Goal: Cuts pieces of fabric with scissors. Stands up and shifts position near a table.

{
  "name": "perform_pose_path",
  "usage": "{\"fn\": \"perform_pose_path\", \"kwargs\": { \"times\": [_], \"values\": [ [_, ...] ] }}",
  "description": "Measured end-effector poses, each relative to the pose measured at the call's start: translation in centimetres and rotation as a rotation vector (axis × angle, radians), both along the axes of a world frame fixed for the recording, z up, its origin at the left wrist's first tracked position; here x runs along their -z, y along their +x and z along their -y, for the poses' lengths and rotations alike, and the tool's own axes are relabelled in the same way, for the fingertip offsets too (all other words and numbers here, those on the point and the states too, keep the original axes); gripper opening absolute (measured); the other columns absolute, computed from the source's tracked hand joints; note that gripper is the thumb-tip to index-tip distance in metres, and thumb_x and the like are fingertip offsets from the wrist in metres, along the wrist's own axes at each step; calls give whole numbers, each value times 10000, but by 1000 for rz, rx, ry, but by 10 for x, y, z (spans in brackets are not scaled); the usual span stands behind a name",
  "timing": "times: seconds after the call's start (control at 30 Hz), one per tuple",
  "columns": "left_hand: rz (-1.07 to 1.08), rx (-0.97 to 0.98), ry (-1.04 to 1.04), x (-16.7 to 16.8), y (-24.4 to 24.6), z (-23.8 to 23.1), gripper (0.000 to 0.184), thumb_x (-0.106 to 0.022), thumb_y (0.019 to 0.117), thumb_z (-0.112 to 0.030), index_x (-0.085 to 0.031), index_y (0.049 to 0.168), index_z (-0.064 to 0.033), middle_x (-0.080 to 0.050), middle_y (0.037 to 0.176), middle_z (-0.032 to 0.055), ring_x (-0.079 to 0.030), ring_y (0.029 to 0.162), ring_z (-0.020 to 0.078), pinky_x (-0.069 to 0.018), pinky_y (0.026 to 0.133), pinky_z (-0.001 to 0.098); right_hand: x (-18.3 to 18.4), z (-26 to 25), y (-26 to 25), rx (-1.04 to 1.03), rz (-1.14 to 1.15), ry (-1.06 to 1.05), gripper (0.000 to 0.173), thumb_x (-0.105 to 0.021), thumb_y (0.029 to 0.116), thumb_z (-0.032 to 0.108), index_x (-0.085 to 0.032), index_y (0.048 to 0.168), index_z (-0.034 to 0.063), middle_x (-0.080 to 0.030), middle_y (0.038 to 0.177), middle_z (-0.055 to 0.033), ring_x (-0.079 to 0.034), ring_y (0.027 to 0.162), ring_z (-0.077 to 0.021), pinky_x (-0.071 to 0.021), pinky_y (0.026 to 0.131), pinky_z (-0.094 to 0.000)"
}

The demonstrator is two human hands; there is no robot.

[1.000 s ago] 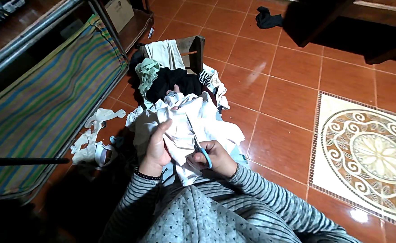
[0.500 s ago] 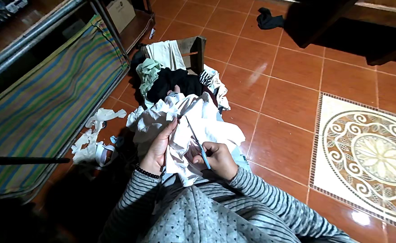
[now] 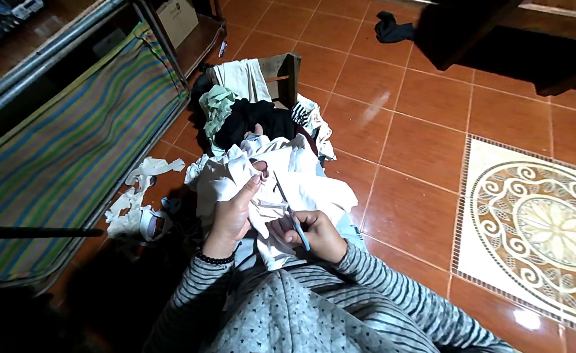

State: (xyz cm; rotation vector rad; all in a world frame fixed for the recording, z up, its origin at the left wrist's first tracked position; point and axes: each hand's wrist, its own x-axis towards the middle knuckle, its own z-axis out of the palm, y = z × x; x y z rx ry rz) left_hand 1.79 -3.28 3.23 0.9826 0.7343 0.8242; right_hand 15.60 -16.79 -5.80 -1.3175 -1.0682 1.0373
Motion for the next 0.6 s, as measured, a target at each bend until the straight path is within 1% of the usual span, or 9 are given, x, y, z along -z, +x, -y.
{"fn": "perform_pose_path", "kwargs": {
  "times": [0.1, 0.2, 0.27, 0.3, 0.37, 0.43, 0.5, 0.6],
  "values": [
    [-21, -2, 19, 2, 0, 0, 283, -597, 950, 37, -628, 1224, -28, -722, 1073, 84, -711, 957, 166, -610, 881, 358, -2, 0, 0, -125, -198, 35, 378, -813, 845, 461, -623, 731, 154, -573, 642, 128, -503, 564, 47, -410, 520, -167],
    [-38, -15, 38, 0, -1, 0, 293, -590, 938, 47, -612, 1220, -28, -726, 1079, 73, -712, 955, 155, -610, 873, 344, -6, 1, 2, -215, -276, 46, 324, -783, 877, 449, -655, 786, 166, -611, 685, 136, -542, 599, 49, -444, 545, -160],
    [-51, -15, 57, 0, -2, -2, 280, -571, 933, 32, -622, 1203, -22, -727, 1068, 81, -712, 942, 161, -611, 859, 343, -6, 1, 1, -228, -289, 36, 319, -781, 877, 456, -665, 796, 170, -622, 687, 137, -554, 597, 48, -455, 546, -157],
    [-64, -16, 61, -1, -3, -3, 275, -574, 935, 18, -631, 1201, -20, -729, 1058, 82, -713, 937, 159, -612, 856, 340, -5, 1, 1, -221, -281, 30, 326, -784, 875, 455, -657, 784, 169, -612, 675, 135, -544, 586, 47, -447, 537, -160],
    [-82, -4, 78, -3, -4, -4, 273, -627, 935, -14, -646, 1207, -21, -734, 1045, 66, -713, 940, 142, -610, 866, 323, -4, 1, 0, -187, -228, 16, 349, -797, 861, 452, -639, 753, 160, -582, 651, 135, -510, 566, 50, -416, 521, -162],
    [-98, 22, 111, -3, -5, -5, 336, -709, 896, -2, -632, 1223, -28, -730, 1045, 38, -706, 954, 110, -603, 887, 294, -4, 1, 0, -146, -176, 7, 366, -808, 847, 460, -631, 736, 159, -567, 632, 139, -493, 549, 56, -402, 508, -158],
    [-122, 15, 105, -2, -4, -5, 377, -745, 862, 27, -632, 1219, -13, -734, 1035, 53, -710, 951, 118, -606, 886, 302, -4, 1, 0, -115, -144, 1, 381, -821, 831, 465, -625, 728, 155, -562, 627, 137, -487, 546, 56, -397, 507, -158],
    [-120, 3, 90, -2, -4, -6, 324, -702, 880, 52, -638, 1190, -15, -732, 1018, 57, -710, 935, 128, -608, 870, 309, -5, 2, 0, -125, -175, 10, 378, -817, 838, 459, -613, 719, 164, -557, 622, 138, -483, 544, 58, -389, 503, -156]
  ]
}}
